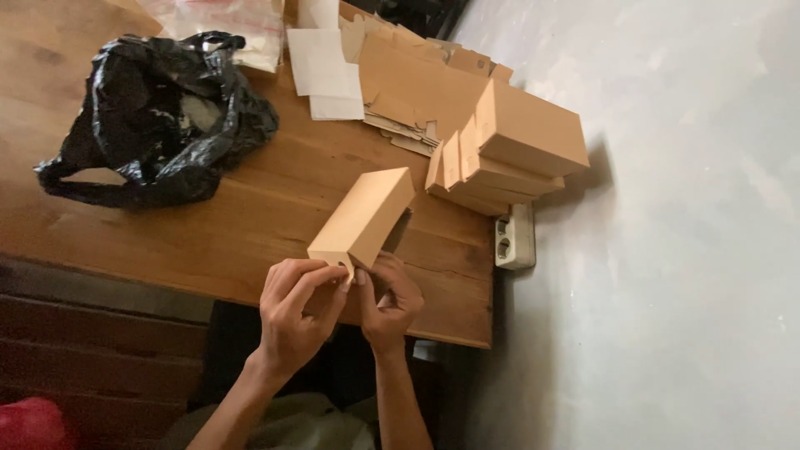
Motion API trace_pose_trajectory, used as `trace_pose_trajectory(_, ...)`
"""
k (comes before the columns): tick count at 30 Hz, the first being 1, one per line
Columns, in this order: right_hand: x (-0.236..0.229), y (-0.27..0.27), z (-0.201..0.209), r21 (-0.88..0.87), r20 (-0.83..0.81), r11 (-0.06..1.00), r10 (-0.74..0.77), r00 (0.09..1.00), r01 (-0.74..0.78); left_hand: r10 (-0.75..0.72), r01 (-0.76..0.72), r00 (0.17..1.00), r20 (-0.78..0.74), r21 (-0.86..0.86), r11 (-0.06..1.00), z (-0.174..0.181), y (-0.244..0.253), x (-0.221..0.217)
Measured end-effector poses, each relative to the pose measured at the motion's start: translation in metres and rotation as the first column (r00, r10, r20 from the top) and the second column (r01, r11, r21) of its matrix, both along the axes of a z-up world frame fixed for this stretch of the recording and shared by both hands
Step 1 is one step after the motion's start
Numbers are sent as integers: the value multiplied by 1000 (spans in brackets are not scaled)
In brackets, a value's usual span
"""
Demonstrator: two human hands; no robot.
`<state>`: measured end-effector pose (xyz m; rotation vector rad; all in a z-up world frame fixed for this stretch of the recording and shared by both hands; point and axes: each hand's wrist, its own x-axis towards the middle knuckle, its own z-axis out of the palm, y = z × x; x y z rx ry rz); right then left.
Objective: The person folds a flat cardboard box blank into a rectangular box, tucking flaps to form the sides and closing the top. The person then picks up a white paper towel and folds it on the table.
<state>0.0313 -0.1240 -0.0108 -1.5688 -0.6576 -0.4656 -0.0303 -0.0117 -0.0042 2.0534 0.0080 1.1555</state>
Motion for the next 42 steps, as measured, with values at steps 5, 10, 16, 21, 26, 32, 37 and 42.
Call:
trace_pose_trajectory(5, 2, -6, -5, 26, -62, 999, -23, 998, 25, -16, 15, 1000, -15, -5, 1000, -4, -8, 6)
trace_pose_trajectory(10, 2, -7, -8, 60, -89, 998, -3, 996, 9, 5, -5, 1000, -4, 13, 1000, -6, -10, 9)
trace_pose_trajectory(16, 5, -4, -10, 104, -121, 993, -51, 991, 63, 52, -52, 996, 75, -3, 999, 1, -4, 16)
trace_pose_trajectory(21, 9, -9, -38, 96, -133, 990, -88, 987, 101, 32, -31, 997, 65, -12, 999, -3, -3, 17)
trace_pose_trajectory(26, 7, 0, 0, 57, -128, 998, -19, 992, 26, 36, -36, 998, 59, 4, 999, -4, 2, 17)
trace_pose_trajectory(32, 7, -1, -8, 50, -147, 999, -11, 989, 18, 10, -10, 999, 52, -2, 1000, -10, 5, 18)
trace_pose_trajectory(37, 9, 1, -5, 23, -116, 1000, -9, 993, 12, 22, -24, 999, 49, 37, 999, -11, 9, 20)
trace_pose_trajectory(42, 8, 1, -3, 29, -119, 1000, 10, 993, -6, 57, -60, 997, 52, 50, 997, -13, 11, 21)
